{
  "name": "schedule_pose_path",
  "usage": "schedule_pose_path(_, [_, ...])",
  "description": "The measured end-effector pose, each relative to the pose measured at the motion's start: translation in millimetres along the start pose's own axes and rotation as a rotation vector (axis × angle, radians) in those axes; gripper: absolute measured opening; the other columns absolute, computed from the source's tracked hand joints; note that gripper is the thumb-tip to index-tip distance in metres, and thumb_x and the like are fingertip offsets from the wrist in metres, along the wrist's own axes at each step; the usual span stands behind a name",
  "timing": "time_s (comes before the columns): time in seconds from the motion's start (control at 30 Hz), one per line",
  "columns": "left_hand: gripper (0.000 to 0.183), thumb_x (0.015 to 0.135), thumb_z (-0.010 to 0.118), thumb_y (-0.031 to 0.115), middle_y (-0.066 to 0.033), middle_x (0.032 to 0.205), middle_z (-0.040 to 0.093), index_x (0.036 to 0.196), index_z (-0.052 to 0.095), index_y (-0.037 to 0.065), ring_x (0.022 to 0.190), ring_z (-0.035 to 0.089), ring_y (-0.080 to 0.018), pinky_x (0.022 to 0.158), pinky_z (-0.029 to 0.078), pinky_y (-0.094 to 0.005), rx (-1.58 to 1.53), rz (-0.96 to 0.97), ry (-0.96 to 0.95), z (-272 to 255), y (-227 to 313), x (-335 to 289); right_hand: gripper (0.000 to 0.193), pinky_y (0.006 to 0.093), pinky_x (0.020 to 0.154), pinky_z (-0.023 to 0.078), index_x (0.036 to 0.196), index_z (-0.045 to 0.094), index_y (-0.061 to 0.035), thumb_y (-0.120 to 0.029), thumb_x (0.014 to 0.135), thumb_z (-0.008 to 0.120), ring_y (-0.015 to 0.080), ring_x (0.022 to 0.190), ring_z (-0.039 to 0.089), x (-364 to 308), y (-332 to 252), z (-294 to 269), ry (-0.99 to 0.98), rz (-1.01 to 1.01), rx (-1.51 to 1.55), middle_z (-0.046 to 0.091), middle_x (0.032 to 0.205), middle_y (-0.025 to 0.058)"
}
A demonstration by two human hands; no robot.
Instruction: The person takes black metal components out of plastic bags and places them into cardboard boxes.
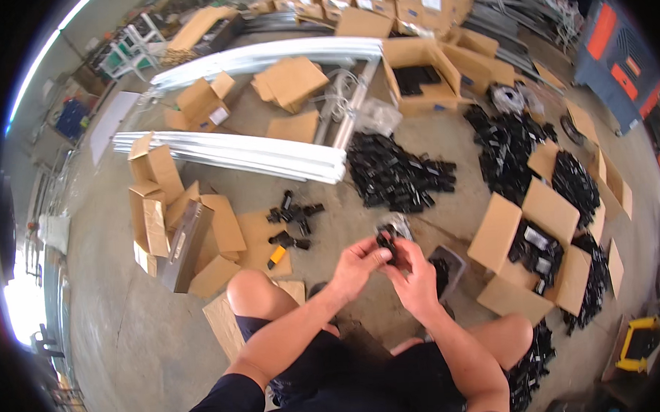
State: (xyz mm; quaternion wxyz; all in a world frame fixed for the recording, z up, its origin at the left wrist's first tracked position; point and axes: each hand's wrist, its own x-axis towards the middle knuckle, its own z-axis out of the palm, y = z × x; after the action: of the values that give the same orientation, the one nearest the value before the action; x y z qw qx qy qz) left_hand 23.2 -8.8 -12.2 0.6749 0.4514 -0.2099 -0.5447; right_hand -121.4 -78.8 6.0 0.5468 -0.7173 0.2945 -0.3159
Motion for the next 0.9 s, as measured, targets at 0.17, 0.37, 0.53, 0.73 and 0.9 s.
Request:
schedule_pose_path(0.17, [0.050, 0.098, 0.065, -0.002, -0.0075, 0.116, 0.072, 0.146, 0.051, -0.002, 0.104, 0.066, -0.0117, 0.091, 0.055, -0.0274, 0.165, 0.093, 0.000, -11.0, 8.9, 4.5, 0.043, 0.0294, 0.074, 0.057, 0.121, 0.065, -0.0028, -0.017, 0.085, 0.085, 0.0181, 0.083, 0.070, 15.0, -4.1, -16.1, -0.005, -0.060, -0.215, 0.069, 0.096, 0.0099])
schedule_pose_path(0.37, [0.082, 0.093, 0.068, -0.006, -0.0129, 0.113, 0.074, 0.162, 0.028, 0.011, 0.102, 0.067, -0.0133, 0.091, 0.056, -0.0298, 0.456, 0.078, -0.152, 6.7, 33.0, -9.9, 0.044, 0.0235, 0.066, 0.049, 0.127, 0.065, -0.0011, -0.014, 0.089, 0.082, 0.0074, 0.076, 0.060, 21.9, -10.5, -38.3, -0.153, 0.027, 0.198, 0.060, 0.103, 0.0026])
schedule_pose_path(0.53, [0.088, 0.089, 0.073, -0.003, -0.0173, 0.112, 0.075, 0.162, 0.029, 0.016, 0.102, 0.069, -0.0176, 0.092, 0.056, -0.0339, 0.673, 0.099, -0.220, 9.4, 26.0, -8.4, 0.038, 0.0225, 0.070, 0.050, 0.125, 0.067, 0.0006, -0.010, 0.091, 0.079, 0.0051, 0.083, 0.058, 17.9, -18.9, -47.6, -0.192, 0.115, 0.112, 0.060, 0.104, 0.0010])
schedule_pose_path(0.73, [0.087, 0.089, 0.073, -0.002, -0.0190, 0.113, 0.074, 0.162, 0.030, 0.017, 0.104, 0.072, -0.0236, 0.092, 0.057, -0.0365, 0.686, 0.114, -0.219, 7.4, 20.5, -7.9, 0.037, 0.0238, 0.069, 0.049, 0.121, 0.068, 0.0019, -0.011, 0.089, 0.080, 0.0059, 0.081, 0.058, 15.7, -13.2, -45.3, -0.161, 0.110, 0.123, 0.061, 0.102, 0.0022])
schedule_pose_path(0.9, [0.083, 0.089, 0.072, -0.005, -0.0168, 0.122, 0.072, 0.160, 0.034, 0.014, 0.110, 0.070, -0.0199, 0.095, 0.057, -0.0362, 0.662, 0.110, -0.161, 7.3, 20.1, -13.7, 0.033, 0.0245, 0.069, 0.050, 0.118, 0.069, 0.0031, -0.007, 0.088, 0.079, 0.0079, 0.081, 0.060, 17.4, -11.1, -39.0, -0.157, 0.059, 0.044, 0.062, 0.100, 0.0049])
